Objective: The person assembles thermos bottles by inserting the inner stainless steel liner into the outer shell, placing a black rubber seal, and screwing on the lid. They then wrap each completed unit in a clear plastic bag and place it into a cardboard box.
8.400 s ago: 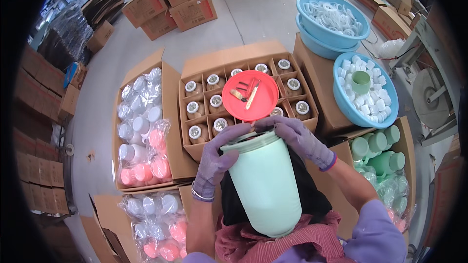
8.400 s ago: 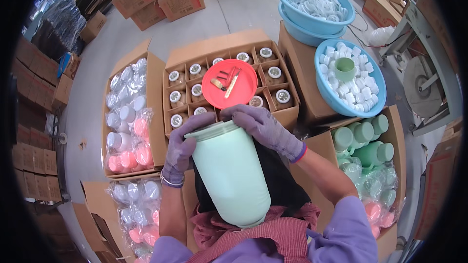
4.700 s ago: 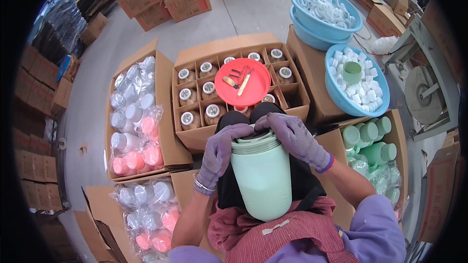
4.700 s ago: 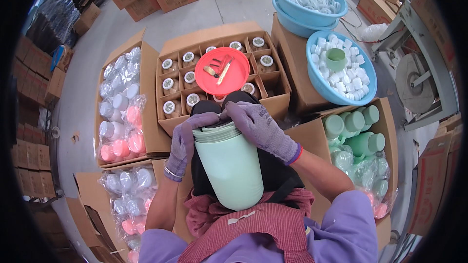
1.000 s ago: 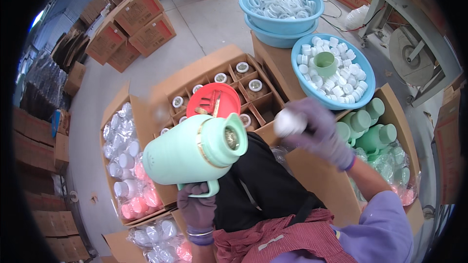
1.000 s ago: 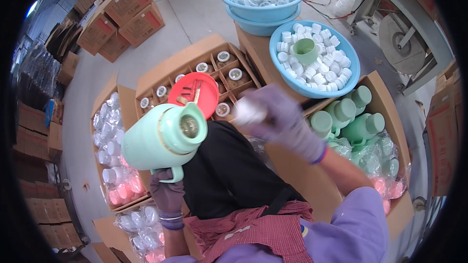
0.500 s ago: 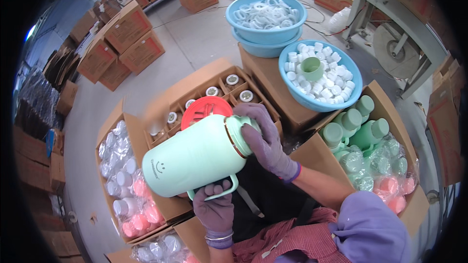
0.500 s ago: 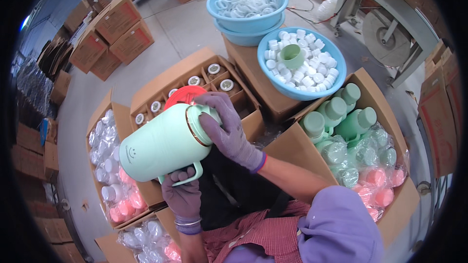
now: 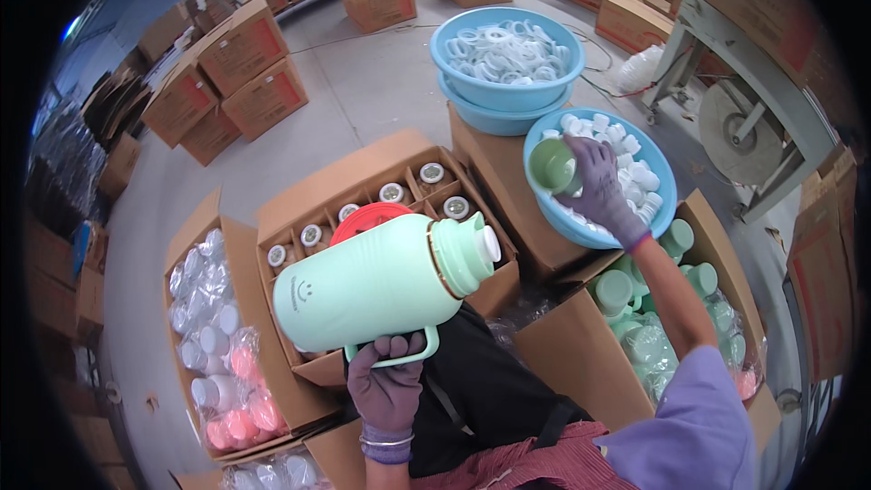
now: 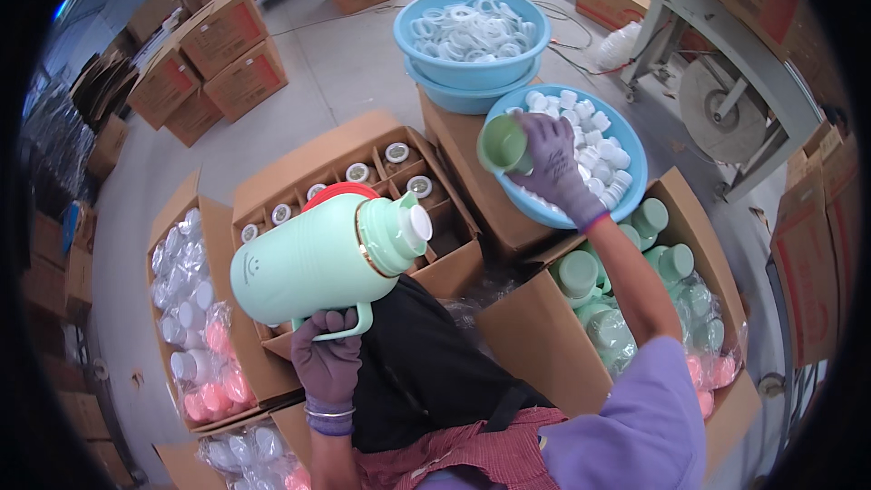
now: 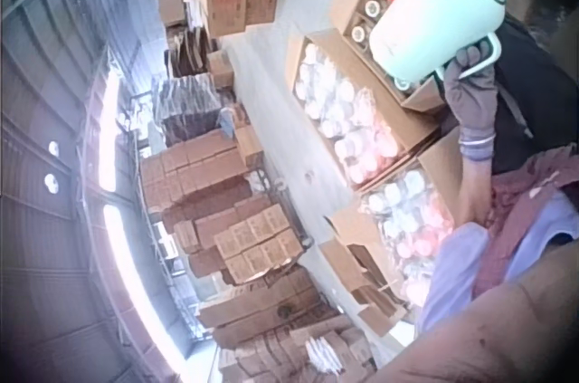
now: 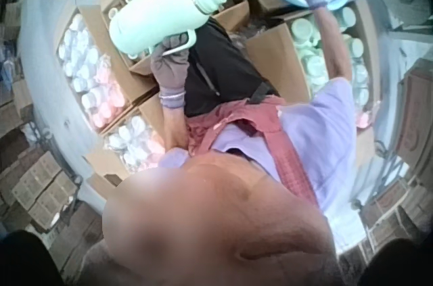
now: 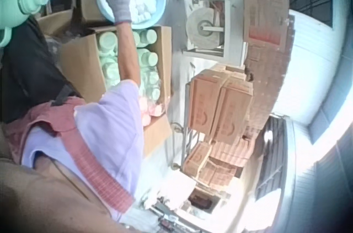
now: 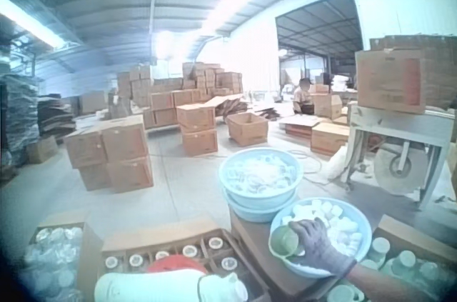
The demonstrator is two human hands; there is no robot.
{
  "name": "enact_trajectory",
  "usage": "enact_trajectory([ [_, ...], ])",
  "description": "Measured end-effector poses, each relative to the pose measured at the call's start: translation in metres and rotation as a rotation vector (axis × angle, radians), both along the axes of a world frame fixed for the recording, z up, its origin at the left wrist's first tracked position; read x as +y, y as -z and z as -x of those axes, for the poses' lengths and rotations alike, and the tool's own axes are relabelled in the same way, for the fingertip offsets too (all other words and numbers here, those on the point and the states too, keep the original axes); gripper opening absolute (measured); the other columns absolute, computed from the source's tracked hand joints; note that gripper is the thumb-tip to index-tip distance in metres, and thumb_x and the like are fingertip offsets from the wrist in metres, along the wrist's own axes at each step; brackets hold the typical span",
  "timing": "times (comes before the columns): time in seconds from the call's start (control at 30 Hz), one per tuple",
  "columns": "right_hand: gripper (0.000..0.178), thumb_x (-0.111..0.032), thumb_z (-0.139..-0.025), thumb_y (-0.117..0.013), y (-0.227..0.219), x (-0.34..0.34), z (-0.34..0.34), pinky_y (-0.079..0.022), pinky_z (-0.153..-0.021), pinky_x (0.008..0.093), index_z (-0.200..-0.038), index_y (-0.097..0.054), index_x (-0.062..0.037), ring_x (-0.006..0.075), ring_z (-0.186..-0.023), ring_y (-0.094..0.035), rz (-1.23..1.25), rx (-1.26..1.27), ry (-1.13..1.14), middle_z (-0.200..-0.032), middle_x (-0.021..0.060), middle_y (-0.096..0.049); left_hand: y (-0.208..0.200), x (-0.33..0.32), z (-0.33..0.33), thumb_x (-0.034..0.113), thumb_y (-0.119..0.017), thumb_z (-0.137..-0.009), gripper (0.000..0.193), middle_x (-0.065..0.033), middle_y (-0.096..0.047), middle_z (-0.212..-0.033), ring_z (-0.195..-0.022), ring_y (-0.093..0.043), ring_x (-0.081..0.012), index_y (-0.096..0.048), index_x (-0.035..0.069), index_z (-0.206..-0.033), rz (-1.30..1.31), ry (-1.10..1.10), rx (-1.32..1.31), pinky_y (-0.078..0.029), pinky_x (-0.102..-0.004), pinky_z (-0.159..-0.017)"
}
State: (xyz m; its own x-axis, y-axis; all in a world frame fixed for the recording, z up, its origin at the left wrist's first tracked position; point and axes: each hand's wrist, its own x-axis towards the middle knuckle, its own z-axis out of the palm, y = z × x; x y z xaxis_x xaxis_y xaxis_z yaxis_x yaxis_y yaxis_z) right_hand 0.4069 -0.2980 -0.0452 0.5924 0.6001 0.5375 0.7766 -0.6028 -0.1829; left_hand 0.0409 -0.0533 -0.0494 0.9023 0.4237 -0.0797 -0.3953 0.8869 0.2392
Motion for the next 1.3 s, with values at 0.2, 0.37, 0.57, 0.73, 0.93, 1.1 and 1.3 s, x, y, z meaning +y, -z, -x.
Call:
enact_trajectory([
  [0.2,0.076,-0.031,-0.076,-0.079,-0.087,0.060,0.141,-0.034,-0.113,0.0528,-0.141,-0.049,-0.0083,0.0314,-0.126,-0.048,-0.319,0.013,-0.836,-0.130,0.0116,-0.052,-0.010,-0.013,0.012,0.013,-0.053,-0.096,0.019,-0.0086,-0.071,-0.098,-0.097,-0.072,-0.0277,-0.065,0.000,-0.101,-0.075,0.036,0.120,-0.053,-0.0528,-0.101],
  [0.37,0.067,-0.031,-0.093,-0.063,-0.078,0.090,0.172,-0.038,-0.111,0.0387,-0.149,-0.035,-0.0063,0.0240,-0.129,-0.045,-0.767,1.089,-0.654,-0.141,0.0132,-0.043,-0.033,-0.036,0.021,0.014,-0.052,-0.098,0.020,-0.0099,-0.070,-0.100,-0.101,-0.070,-0.0287,-0.065,-0.001,-0.103,-0.341,-0.197,0.091,-0.054,-0.0515,-0.100],
  [0.57,0.077,-0.028,-0.086,-0.071,-0.095,0.119,0.195,-0.041,-0.108,0.0407,-0.149,-0.031,-0.0100,0.0257,-0.129,-0.046,-0.700,1.063,-0.865,-0.139,0.0144,-0.043,-0.054,-0.016,0.063,0.020,-0.051,-0.101,0.025,-0.0121,-0.068,-0.104,-0.107,-0.068,-0.0292,-0.058,0.002,-0.118,-0.380,-0.212,0.072,-0.054,-0.0534,-0.102],
  [0.73,0.082,-0.028,-0.067,-0.086,-0.132,0.133,0.178,-0.042,-0.103,0.0477,-0.138,-0.049,-0.0090,0.0408,-0.125,-0.049,-0.454,-0.117,-1.220,-0.137,0.0238,-0.046,-0.020,-0.019,0.081,0.022,-0.046,-0.105,0.028,-0.0095,-0.065,-0.118,-0.114,-0.065,-0.0271,-0.055,0.004,-0.125,0.013,-0.127,-0.189,-0.056,-0.0561,-0.096],
  [0.93,0.060,-0.047,-0.095,-0.062,-0.104,0.142,0.184,-0.059,-0.086,0.0375,-0.144,-0.040,-0.0183,0.0218,-0.113,-0.061,-0.387,1.746,-0.779,-0.132,0.0133,-0.051,0.005,-0.009,0.096,0.016,-0.053,-0.100,0.025,-0.0119,-0.069,-0.110,-0.106,-0.067,-0.0301,-0.063,0.003,-0.119,-0.810,-0.358,0.239,-0.054,-0.0502,-0.097],
  [1.1,0.064,-0.052,-0.092,-0.066,-0.078,0.161,0.173,-0.058,-0.082,0.0333,-0.134,-0.054,-0.0049,0.0181,-0.107,-0.064,-0.174,1.825,-0.852,-0.119,0.0104,-0.064,0.047,0.040,0.138,0.011,-0.060,-0.093,0.029,-0.0175,-0.062,-0.120,-0.116,-0.058,-0.0372,-0.059,0.000,-0.120,-1.958,-0.477,0.777,-0.048,-0.0477,-0.100],
  [1.3,0.039,-0.036,-0.093,-0.066,-0.033,0.136,0.124,-0.054,-0.077,0.0300,-0.113,-0.069,-0.0021,0.0163,-0.089,-0.068,0.163,1.325,-0.520,-0.103,0.0062,-0.069,-0.025,0.008,0.187,0.004,-0.068,-0.076,0.033,-0.0125,-0.061,-0.124,-0.119,-0.056,-0.0400,-0.067,0.002,-0.108,-2.557,-0.015,0.304,-0.039,-0.0626,-0.105],
])
